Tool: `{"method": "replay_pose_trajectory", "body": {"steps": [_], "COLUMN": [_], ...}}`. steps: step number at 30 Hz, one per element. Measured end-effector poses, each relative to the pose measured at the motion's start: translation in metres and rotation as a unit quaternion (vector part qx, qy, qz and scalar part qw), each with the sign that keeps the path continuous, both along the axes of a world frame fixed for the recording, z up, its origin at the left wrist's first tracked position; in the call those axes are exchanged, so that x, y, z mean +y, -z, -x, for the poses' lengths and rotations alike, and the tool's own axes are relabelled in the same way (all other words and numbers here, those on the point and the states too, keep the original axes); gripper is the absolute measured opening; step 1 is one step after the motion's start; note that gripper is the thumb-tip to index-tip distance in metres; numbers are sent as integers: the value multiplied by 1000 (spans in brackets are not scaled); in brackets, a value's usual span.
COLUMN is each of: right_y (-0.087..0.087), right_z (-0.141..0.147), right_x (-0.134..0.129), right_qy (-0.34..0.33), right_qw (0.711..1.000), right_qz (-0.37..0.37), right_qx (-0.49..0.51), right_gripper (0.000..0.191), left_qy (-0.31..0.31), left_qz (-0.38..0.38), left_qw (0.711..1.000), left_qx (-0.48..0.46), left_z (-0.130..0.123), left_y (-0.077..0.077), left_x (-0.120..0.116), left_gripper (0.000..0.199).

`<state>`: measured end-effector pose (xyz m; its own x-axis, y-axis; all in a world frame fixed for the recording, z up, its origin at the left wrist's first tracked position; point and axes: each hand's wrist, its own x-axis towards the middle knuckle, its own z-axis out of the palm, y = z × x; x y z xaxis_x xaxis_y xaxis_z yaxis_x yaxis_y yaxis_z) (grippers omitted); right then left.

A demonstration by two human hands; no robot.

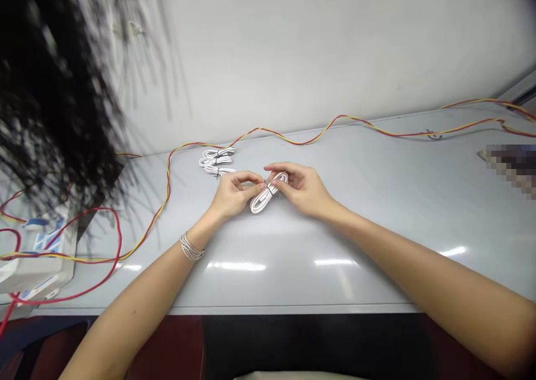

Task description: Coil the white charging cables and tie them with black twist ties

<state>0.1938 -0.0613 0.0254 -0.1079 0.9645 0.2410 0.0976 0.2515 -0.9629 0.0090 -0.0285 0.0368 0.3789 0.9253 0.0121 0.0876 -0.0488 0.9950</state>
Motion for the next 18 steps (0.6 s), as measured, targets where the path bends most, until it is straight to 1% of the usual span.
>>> {"method": "replay_pose_trajectory", "body": {"steps": [2,4,6,9,11,12,13,14,15,16,17,18], "right_y": [-3,-8,-13,-19,-19,-18,-16,-13,-10,-7,-5,-3], "right_z": [2,3,2,1,3,5,6,8,10,12,13,13], "right_x": [0,0,-1,-2,-4,-5,-6,-8,-9,-11,-13,-15], "right_qy": [-12,-31,-55,-108,-140,-144,-140,-124,-100,-82,-58,-38], "right_qw": [992,972,946,914,907,913,925,943,964,981,991,993], "right_qz": [91,176,246,320,342,339,323,291,240,173,102,40], "right_qx": [86,154,202,226,201,176,143,100,48,-13,-69,-109], "right_gripper": [30,27,20,8,9,13,17,20,21,22,21,22], "left_qy": [40,60,69,78,65,53,38,23,10,-1,-13,-25], "left_qz": [2,-8,-23,-22,-11,-5,2,9,18,28,39,49], "left_qw": [999,998,997,994,992,992,992,992,992,992,991,990], "left_qx": [-9,-20,-38,-79,-104,-113,-118,-121,-123,-124,-126,-128], "left_z": [3,4,4,3,2,1,1,0,-1,-1,-2,-2], "left_y": [-1,-1,-1,0,1,2,2,2,2,2,2,1], "left_x": [2,3,2,1,1,1,1,1,1,1,2,2], "left_gripper": [23,23,23,23,22,20,17,14,12,10,9,8]}}
